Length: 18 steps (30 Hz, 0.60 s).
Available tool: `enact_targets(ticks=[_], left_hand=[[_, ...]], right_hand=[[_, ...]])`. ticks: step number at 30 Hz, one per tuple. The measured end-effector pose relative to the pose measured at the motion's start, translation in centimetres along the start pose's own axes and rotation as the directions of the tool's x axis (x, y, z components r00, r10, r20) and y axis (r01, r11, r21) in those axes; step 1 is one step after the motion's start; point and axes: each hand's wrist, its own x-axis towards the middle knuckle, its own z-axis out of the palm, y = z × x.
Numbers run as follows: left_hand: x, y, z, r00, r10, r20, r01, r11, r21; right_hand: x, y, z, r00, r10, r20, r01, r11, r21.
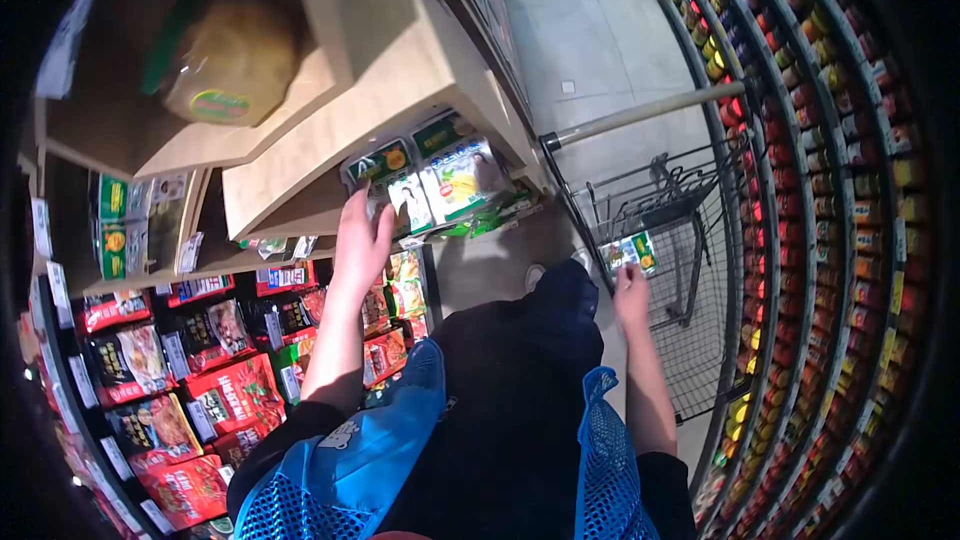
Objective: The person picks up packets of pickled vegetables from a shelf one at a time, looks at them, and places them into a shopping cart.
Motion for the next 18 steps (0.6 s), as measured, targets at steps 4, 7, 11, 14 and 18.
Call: enact_targets(ticks=[4,7,11,14,18], left_hand=[[0.2,-2.3,1.5,0.980,-0.046,0.195,0.012,0.985,0.174],[0.0,-2.1,1.7,0.989,-0.013,0.145,-0.010,0.988,0.152],[0.2,-1.9,1.1,0.991,0.044,0.128,-0.061,0.990,0.131],[1.1,-1.9,0.8,0.975,-0.106,0.194,0.108,0.994,0.001],[1.7,-3.0,2.3,0.981,-0.131,0.145,0.117,0.988,0.101]], right_hand=[[-3.5,-5.2,0.5,0.992,-0.095,-0.080,0.079,0.979,-0.190],[-3.4,-5.2,0.9,0.982,-0.145,-0.120,0.102,0.946,-0.307],[-3.1,-5.2,1.1,0.996,-0.042,-0.081,0.009,0.928,-0.373],[-3.5,-6.3,0.8,0.995,-0.029,-0.094,-0.009,0.926,-0.376],[-3.6,-5.8,0.9,0.993,-0.065,-0.098,0.022,0.923,-0.385]])
